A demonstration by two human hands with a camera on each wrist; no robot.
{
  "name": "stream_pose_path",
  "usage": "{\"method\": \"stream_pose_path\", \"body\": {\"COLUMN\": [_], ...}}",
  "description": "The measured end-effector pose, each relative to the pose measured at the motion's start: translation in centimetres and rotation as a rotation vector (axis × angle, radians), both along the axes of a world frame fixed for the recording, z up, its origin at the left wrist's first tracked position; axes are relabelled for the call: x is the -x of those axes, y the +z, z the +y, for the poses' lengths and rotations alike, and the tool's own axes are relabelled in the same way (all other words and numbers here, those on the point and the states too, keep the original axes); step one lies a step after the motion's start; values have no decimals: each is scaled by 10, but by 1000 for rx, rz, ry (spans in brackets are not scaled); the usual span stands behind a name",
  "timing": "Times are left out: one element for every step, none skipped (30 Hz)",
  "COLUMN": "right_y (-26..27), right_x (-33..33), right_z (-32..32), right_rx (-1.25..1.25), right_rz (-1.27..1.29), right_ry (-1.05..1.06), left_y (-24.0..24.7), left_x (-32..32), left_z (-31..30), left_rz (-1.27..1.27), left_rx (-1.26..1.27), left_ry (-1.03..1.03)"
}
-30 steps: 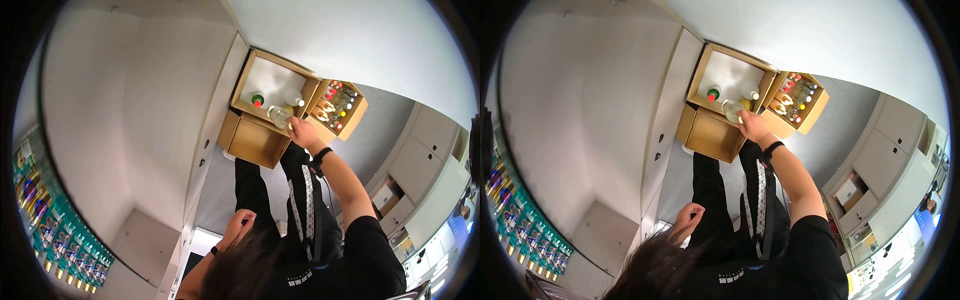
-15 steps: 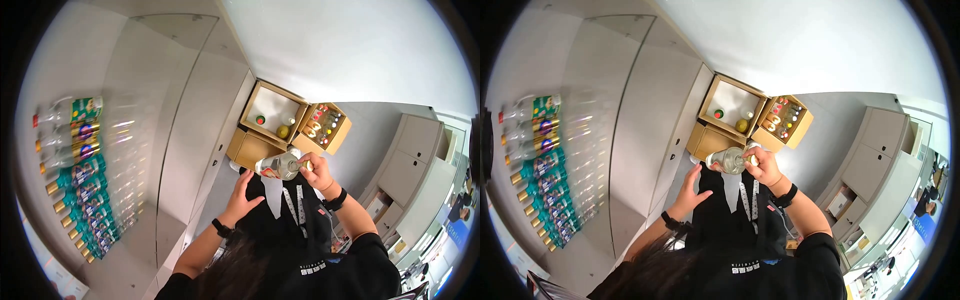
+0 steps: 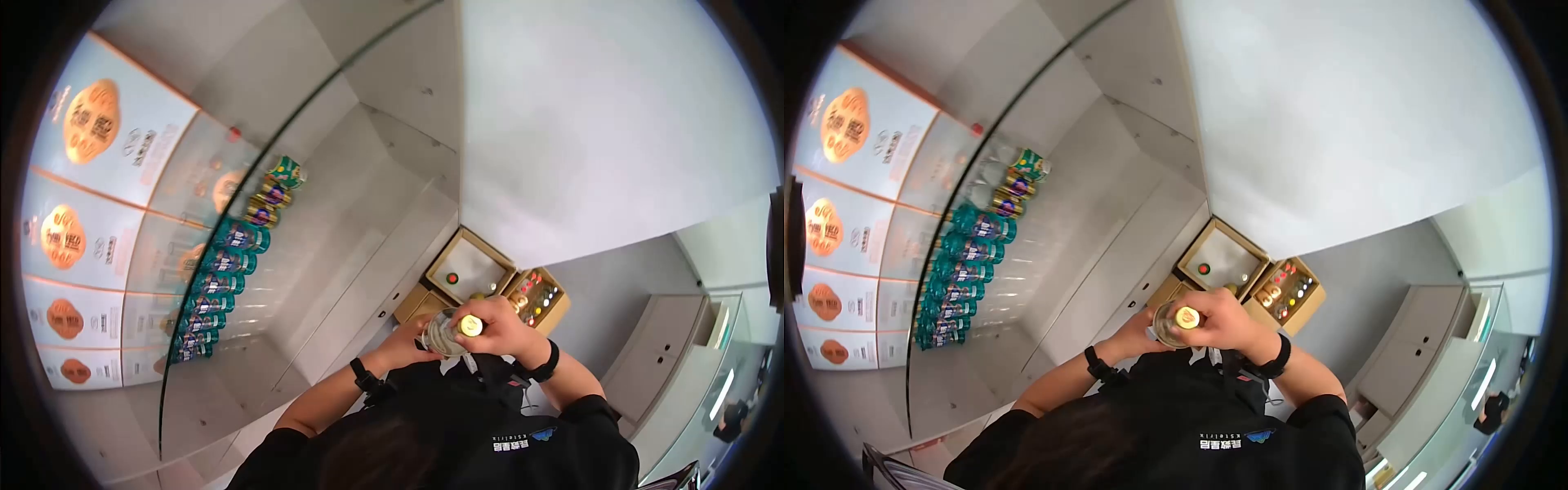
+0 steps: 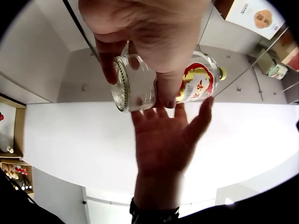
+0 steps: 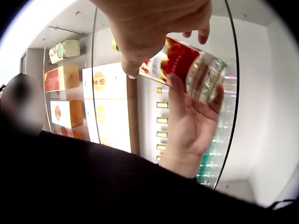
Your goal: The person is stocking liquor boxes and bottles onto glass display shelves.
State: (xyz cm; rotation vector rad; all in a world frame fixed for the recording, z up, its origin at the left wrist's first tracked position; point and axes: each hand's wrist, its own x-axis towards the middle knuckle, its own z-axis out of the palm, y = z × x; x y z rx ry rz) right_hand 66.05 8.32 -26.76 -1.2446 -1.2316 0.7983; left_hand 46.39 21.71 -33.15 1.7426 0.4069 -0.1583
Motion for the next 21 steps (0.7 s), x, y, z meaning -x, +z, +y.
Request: {"method": "stream_pose_path", "body": {"right_y": [1,0,0,2,-5,-19,-29,-31,-35,-41,-47,-53,-48,-42,-36,-35,-32,-28,-23,-24,-30], "right_x": [8,13,17,20,26,34,39,41,47,58,68,74,80,87,91,92,92,92,92,93,92], "right_z": [7,10,13,11,18,29,36,40,47,55,62,64,70,77,84,98,105,112,118,123,130], "right_rx": [-59,1,63,130,132,-27,-190,-155,-160,-133,-105,28,26,62,100,148,144,129,113,109,135], "right_rz": [54,133,212,144,130,48,-31,-145,-158,-61,34,145,131,214,296,318,304,290,276,261,251], "right_ry": [-56,-58,-61,-9,19,-126,-268,-248,-230,-226,-222,-112,-95,-53,-12,-20,-9,-12,-16,-4,31], "left_y": [10,11,11,24,32,15,13,14,12,6,6,6,9,12,13,14,15,16,18,19,18], "left_x": [2,6,8,9,14,24,30,33,35,39,41,42,43,42,44,46,48,50,52,54,56], "left_z": [1,3,7,7,7,13,15,20,26,29,31,33,35,34,34,36,38,40,41,42,45], "left_rz": [18,-80,-99,-150,-202,-145,-157,-176,-198,-256,-271,-309,-346,-388,-403,-324,-240,-254,-184,-113,-126], "left_rx": [56,31,22,65,108,96,97,105,111,128,127,98,69,15,13,-170,-352,-355,-420,-483,-484], "left_ry": [33,87,104,192,279,325,353,394,423,441,457,493,529,571,588,623,657,670,700,729,743]}}
